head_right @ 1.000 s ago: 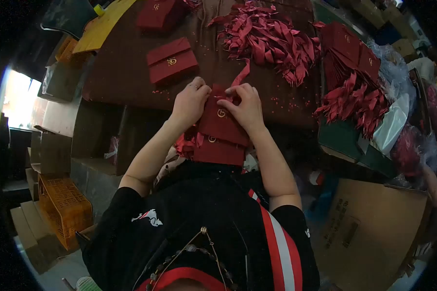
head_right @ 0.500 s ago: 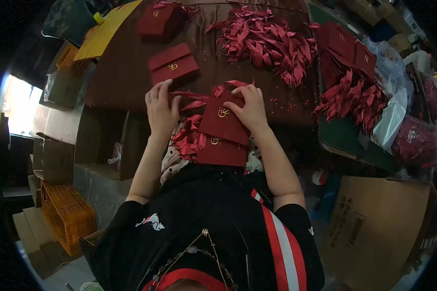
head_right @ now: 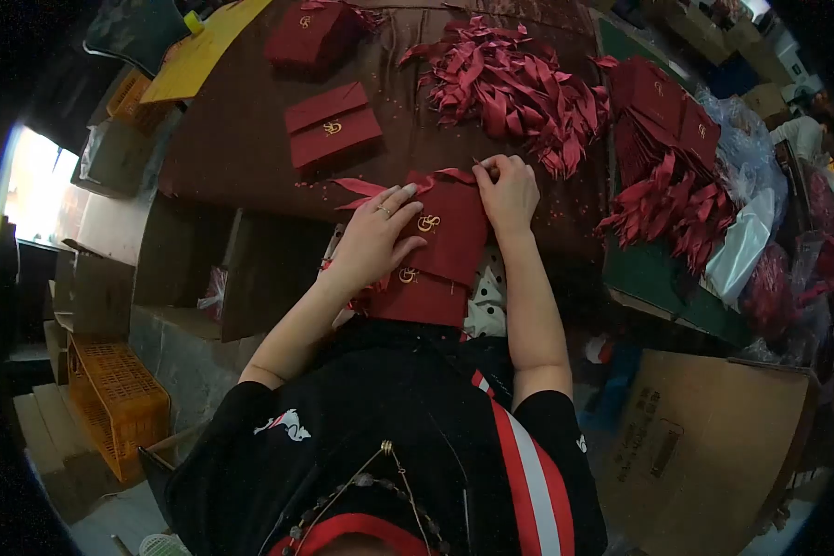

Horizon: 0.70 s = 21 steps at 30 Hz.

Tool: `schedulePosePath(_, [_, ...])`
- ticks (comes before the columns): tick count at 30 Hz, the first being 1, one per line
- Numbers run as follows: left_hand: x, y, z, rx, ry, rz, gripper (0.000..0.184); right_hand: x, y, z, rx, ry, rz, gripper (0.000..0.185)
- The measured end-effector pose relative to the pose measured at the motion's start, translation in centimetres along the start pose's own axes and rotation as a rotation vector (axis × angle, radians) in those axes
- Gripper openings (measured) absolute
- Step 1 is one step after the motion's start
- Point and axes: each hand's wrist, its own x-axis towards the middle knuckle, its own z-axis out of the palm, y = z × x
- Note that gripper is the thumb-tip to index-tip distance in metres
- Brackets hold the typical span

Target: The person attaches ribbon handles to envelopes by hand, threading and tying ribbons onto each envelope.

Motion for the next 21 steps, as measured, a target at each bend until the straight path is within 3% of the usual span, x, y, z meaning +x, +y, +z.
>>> schedulePosePath(4, [0.4,-0.2,0.3,-0.012,0.006,-0.01,0.053,-0.4,0.3,0.8,0.268,0.111,-0.143,0.019])
schedulePosePath(6, [1.1,-0.5,0.4,-0.048,0.017,-0.005,0.052,-0.7,-0.2,0.7,1.014,0.057,0.016,0.012])
schedulePosePath(7, [1.4,-0.8,0.7,-0.048,0.016,-0.006,0.052,-1.3,-0.7,-0.4,1.156,-0.018,0.039,0.015])
schedulePosePath(11, [1.5,-0.2,0.8,0.027,0.172,0.039,0.048,-3.2,-3.0,-2.5,1.036,-0.19,0.161,0.027])
schedulePosePath(14, [0.0,1.2,-0.4,-0.045,0.386,-0.182,0.038,-5.0,-4.0,-1.1,0.975,-0.248,0.098,0.016])
schedulePosePath(15, [-0.5,1.4,-0.6,-0.043,0.378,-0.183,0.038,-5.2,-4.2,-0.7,0.98,-0.249,0.105,0.016])
schedulePosePath(17, [-1.5,1.8,-1.0,-0.173,0.223,-0.421,0.034,-5.6,-4.6,-0.1,0.834,-0.25,-0.026,0.014])
schedulePosePath(21, [-2.4,1.8,-0.7,0.025,0.227,-0.355,0.039,-6.0,-5.2,0.6,0.667,-0.267,-0.123,0.016])
